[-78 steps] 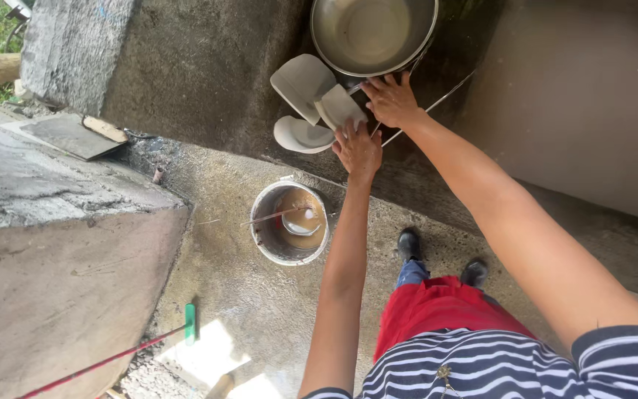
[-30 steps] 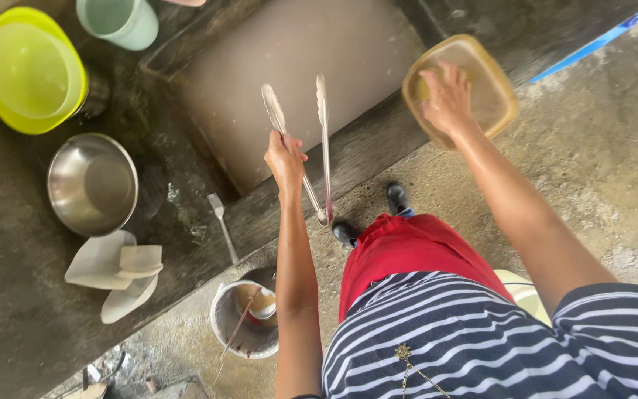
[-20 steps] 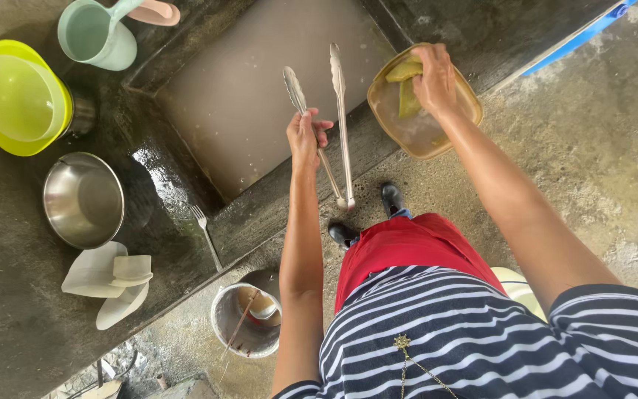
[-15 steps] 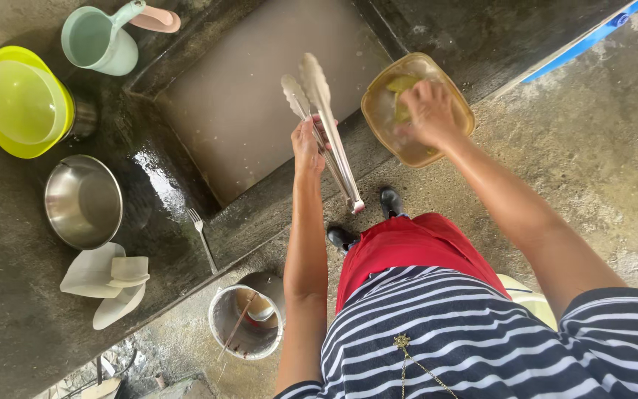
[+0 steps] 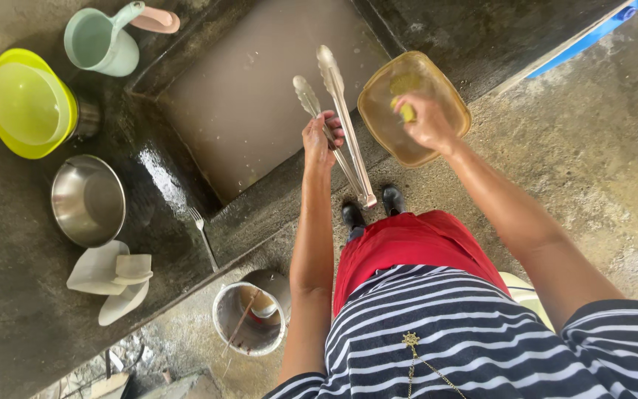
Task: The person washes several metal bowls and a pair of tongs in an outdoor concrete sink using a yellow sponge and running water. They scrub the items, rinse them under the tap, and place them aside on the sink ledge.
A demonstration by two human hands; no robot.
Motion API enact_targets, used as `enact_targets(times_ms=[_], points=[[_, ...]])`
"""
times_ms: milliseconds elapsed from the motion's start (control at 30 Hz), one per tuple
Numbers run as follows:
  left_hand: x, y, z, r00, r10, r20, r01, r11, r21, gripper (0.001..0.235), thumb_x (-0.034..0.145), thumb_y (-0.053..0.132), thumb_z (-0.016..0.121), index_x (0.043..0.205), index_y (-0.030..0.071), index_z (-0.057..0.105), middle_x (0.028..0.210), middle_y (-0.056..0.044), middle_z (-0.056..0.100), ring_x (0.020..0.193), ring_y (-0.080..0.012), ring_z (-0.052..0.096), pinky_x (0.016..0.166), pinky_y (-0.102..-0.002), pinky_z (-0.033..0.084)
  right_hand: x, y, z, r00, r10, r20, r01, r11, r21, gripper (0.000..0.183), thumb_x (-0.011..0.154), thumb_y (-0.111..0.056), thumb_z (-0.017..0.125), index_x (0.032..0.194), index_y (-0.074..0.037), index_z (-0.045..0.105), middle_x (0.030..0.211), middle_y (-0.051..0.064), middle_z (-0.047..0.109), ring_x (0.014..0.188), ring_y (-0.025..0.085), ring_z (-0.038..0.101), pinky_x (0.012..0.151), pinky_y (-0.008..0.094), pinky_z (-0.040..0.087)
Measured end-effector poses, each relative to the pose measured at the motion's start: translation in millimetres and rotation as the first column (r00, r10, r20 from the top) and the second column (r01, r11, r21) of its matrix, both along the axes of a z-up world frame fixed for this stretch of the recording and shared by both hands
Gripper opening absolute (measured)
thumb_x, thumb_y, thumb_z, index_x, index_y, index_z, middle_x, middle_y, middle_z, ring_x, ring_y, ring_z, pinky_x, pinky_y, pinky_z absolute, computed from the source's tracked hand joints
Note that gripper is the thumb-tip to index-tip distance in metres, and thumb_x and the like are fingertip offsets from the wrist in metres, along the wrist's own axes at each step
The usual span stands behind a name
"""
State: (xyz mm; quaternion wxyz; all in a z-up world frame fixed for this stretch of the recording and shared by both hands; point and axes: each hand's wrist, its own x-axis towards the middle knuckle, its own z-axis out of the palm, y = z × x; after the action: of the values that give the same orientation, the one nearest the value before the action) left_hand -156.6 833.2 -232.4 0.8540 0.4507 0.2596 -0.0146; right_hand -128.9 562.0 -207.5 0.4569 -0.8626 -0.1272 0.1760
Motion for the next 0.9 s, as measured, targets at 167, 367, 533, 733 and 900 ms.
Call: enact_targets(times_ms=[167,367,533,733,900], points=[[17,-13,-8,0.994,-0.065,0.092,0.068,0.997,-0.029,0.041,0.112,0.025,0.036,0.101,-0.005,0.062,0.07,-0.009,0.061,0.049,-0.0138,0.058,0.036,-0.027,0.044,-12,34,4,0.886,0.276,0.372,-0.143,0.927,-0.346,0.02,0.088,-0.014,0.073,0.106,-0.011,0.064,0.128,0.011,0.057,0.127,0.034,0.05,0.109,0.047,0.045],[16,-6,-5,0.993,-0.051,-0.104,0.052,0.999,0.014,0.031,0.11,0.024,0.039,0.112,0.001,0.061,0.078,-0.01,0.069,0.052,-0.0139,0.061,0.039,-0.027,0.046,-5,40,-14,0.811,0.452,0.373,-0.184,0.801,-0.57,0.053,0.083,-0.019,0.062,0.135,-0.015,0.058,0.145,0.007,0.046,0.138,0.03,0.038,0.111,0.051,0.037],[16,1,3,0.997,-0.034,-0.072,0.033,0.999,-0.011,0.027,0.109,0.021,0.04,0.112,0.001,0.059,0.079,-0.012,0.069,0.051,-0.0136,0.061,0.038,-0.025,0.045,6,37,-51,0.881,0.432,0.196,-0.163,0.663,-0.73,0.051,0.096,-0.018,0.043,0.147,-0.023,0.051,0.156,0.002,0.04,0.147,0.025,0.034,0.115,0.051,0.036],[19,-10,7,0.989,-0.09,-0.113,0.091,0.996,0.01,0.028,0.11,0.018,0.038,0.115,-0.001,0.058,0.08,-0.014,0.071,0.053,-0.0146,0.061,0.041,-0.025,0.047,12,25,-64,0.857,0.477,0.196,-0.19,0.646,-0.739,0.042,0.102,-0.022,0.036,0.14,-0.021,0.053,0.16,0.008,0.034,0.146,0.03,0.03,0.11,0.065,0.029],[31,-33,-4,0.983,-0.157,-0.097,0.153,0.987,-0.05,0.031,0.111,0.022,0.036,0.113,-0.001,0.056,0.079,-0.013,0.069,0.052,-0.0148,0.062,0.04,-0.026,0.047,20,39,-38,0.906,0.42,0.047,-0.259,0.64,-0.723,0.043,0.095,-0.015,0.056,0.137,-0.018,0.06,0.149,0.008,0.056,0.139,0.029,0.052,0.116,0.054,0.04]])
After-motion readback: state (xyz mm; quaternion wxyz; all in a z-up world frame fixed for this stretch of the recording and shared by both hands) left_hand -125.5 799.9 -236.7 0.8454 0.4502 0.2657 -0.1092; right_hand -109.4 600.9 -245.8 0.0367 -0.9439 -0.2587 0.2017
